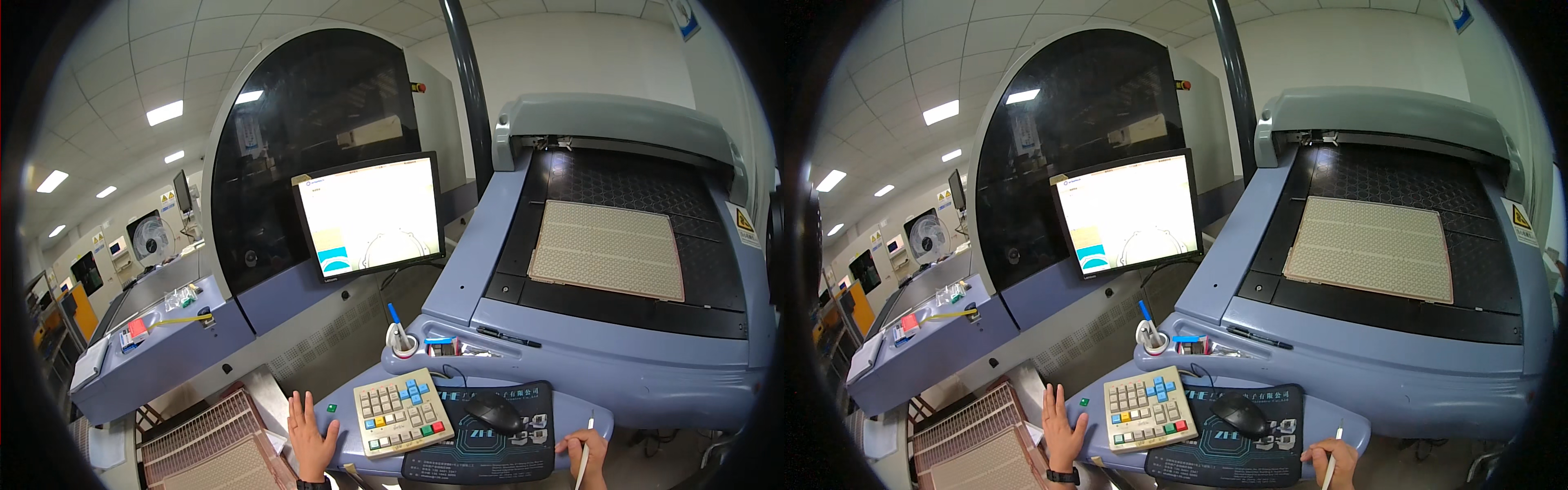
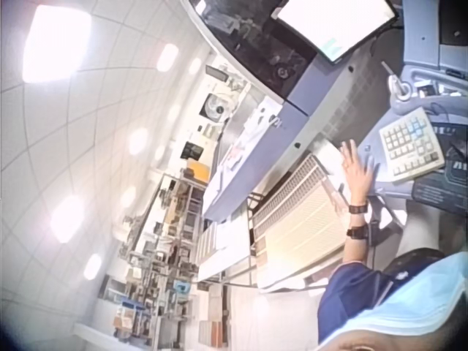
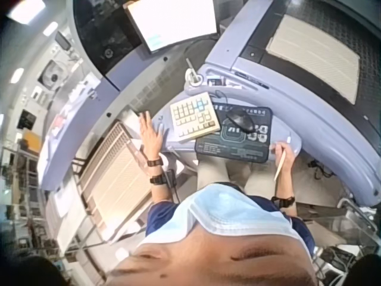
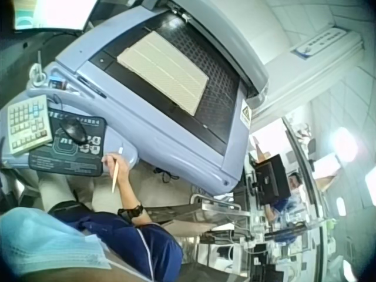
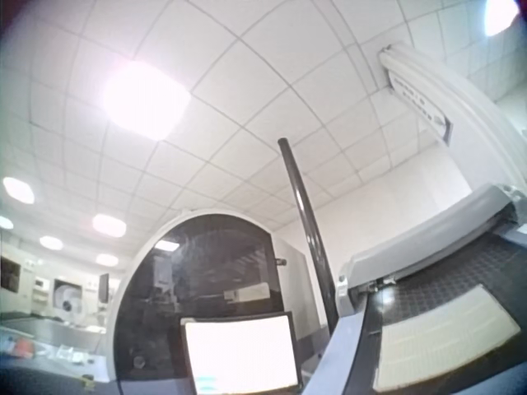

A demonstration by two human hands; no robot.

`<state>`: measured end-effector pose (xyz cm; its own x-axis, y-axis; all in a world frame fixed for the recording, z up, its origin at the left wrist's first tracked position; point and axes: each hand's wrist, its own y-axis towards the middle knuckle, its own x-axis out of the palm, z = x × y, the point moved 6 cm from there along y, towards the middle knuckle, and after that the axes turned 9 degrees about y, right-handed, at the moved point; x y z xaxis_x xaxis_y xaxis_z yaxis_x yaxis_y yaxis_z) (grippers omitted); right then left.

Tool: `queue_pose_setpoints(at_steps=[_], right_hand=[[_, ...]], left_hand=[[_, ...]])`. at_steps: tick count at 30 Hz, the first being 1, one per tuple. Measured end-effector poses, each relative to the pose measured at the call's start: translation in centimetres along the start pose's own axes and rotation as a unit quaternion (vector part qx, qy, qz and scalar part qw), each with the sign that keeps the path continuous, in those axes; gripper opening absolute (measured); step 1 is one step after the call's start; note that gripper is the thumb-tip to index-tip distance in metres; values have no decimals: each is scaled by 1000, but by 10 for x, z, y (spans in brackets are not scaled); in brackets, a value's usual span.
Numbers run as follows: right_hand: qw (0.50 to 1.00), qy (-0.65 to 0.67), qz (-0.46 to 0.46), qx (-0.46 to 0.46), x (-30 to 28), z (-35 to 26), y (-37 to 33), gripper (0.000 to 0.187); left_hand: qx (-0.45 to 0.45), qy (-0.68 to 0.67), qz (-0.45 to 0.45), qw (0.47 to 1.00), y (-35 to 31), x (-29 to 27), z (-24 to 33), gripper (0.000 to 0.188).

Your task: The person is inspecting a large printed circuit board (PCB) using a computer-aided inspection machine. They move the board under a camera and use a stylus to point at specific components while monitoring the output on a screen.

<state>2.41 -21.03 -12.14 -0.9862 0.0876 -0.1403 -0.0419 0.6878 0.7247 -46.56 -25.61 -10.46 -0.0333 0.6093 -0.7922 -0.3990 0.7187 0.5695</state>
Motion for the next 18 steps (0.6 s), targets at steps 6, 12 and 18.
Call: queue_pose_setpoints(at_steps=[6,12,18], right_hand=[[1000,14,23,15,1,-1,-2,7],[1000,1,17,3,0,-5,0,9],[994,66,15,81,-12,-5,14,24]], left_hand=[[-22,-51,-7,998,-2,10,-10,83],[-34,-43,-39,998,0,13,-9,85],[-14,-254,61,965,-3,-7,-12,40]])
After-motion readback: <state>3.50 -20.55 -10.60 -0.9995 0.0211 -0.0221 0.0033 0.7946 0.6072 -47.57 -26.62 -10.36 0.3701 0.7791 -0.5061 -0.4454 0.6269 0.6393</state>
